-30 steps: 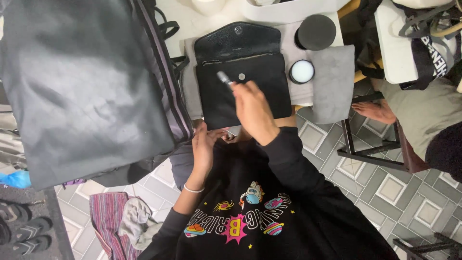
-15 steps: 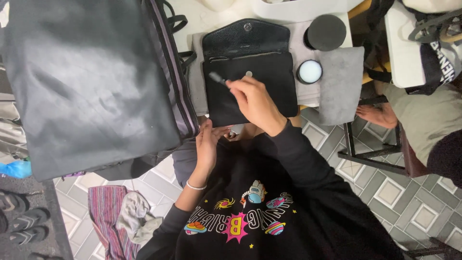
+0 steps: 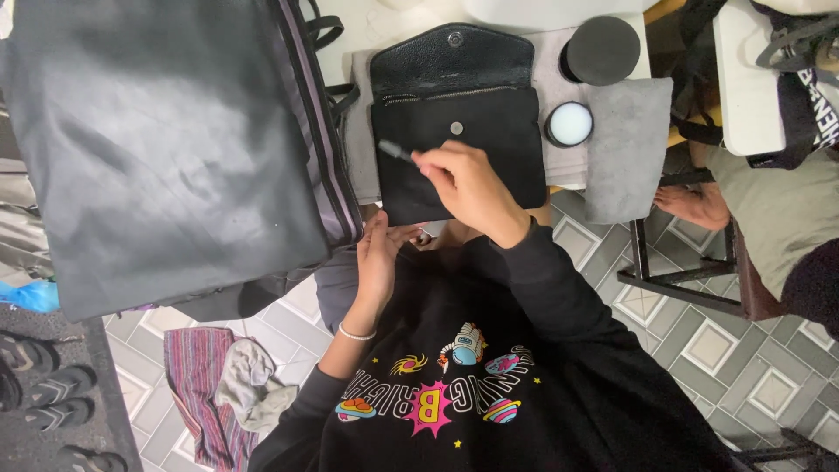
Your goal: The person cleans a black wallet using a small brush and a round sponge. They apply a substance from a small container to the sponge and rub it onto the wallet's surface. The person also handles a small knife-like tool with a grey cap.
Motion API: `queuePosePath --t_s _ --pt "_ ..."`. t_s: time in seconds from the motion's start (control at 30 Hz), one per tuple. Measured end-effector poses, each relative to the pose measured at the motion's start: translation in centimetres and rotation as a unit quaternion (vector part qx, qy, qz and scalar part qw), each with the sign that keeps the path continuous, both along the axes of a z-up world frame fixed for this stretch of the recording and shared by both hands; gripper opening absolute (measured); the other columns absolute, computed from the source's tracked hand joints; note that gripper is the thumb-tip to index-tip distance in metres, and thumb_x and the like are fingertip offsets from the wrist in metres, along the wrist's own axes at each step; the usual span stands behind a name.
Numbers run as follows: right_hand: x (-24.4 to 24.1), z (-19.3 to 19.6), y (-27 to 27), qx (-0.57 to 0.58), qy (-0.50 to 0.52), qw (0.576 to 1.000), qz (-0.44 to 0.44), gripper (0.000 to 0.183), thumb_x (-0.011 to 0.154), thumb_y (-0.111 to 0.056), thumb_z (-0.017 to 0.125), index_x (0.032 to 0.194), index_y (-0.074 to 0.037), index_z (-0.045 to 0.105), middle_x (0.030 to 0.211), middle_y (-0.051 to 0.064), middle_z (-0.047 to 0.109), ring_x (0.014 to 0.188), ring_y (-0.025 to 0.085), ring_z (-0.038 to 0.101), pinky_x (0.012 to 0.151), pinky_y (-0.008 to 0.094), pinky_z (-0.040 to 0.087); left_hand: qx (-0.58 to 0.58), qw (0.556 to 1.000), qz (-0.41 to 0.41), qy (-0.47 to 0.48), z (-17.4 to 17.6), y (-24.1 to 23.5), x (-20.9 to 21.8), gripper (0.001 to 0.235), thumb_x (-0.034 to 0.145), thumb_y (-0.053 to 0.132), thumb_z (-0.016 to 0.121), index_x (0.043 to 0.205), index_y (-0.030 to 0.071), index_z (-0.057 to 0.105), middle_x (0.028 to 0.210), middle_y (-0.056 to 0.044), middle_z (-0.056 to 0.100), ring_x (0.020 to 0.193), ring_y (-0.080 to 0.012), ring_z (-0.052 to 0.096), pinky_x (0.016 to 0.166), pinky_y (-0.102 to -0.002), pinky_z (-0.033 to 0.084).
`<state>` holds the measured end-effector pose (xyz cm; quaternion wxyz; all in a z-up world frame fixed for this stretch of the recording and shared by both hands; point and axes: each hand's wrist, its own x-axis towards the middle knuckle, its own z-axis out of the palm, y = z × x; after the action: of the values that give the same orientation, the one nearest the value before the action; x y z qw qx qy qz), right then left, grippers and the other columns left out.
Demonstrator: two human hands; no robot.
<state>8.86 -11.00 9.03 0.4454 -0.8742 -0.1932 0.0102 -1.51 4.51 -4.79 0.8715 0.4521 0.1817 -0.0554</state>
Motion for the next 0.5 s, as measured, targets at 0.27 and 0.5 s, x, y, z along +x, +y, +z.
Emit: queuePosePath --t_s 0.27,0.5 --pt "3.5 -0.6 -0.5 -0.059 -0.023 0.998 0.016 0.017 0.102 -0.003 0.062 0.104 -0.007 0.078 0.083 0.011 0.064 0.074 0.024 0.068 0.063 0.03 0.056 0.02 1.0 0.002 -0.002 0.9 0.0 0.0 0.032 0.11 0.037 0.045 0.11 0.006 0.054 0.093 -0.029 0.073 0.087 -0.0359 0.075 0.092 -0.046 0.055" --pt "4.9 4.2 -0.5 -0.109 0.051 0.982 0.147 0.016 0.097 0.002 0.061 0.097 0.002 0.077 0.084 0.027 0.069 0.078 0.042 0.07 0.067 0.045 0.056 -0.003 1.0 -0.012 0.004 1.9 0.3 -0.1 0.03 0.111 0.035 0.042 0.108 0.006 0.048 0.09 -0.032 0.073 0.077 -0.036 0.075 0.082 -0.043 0.059"
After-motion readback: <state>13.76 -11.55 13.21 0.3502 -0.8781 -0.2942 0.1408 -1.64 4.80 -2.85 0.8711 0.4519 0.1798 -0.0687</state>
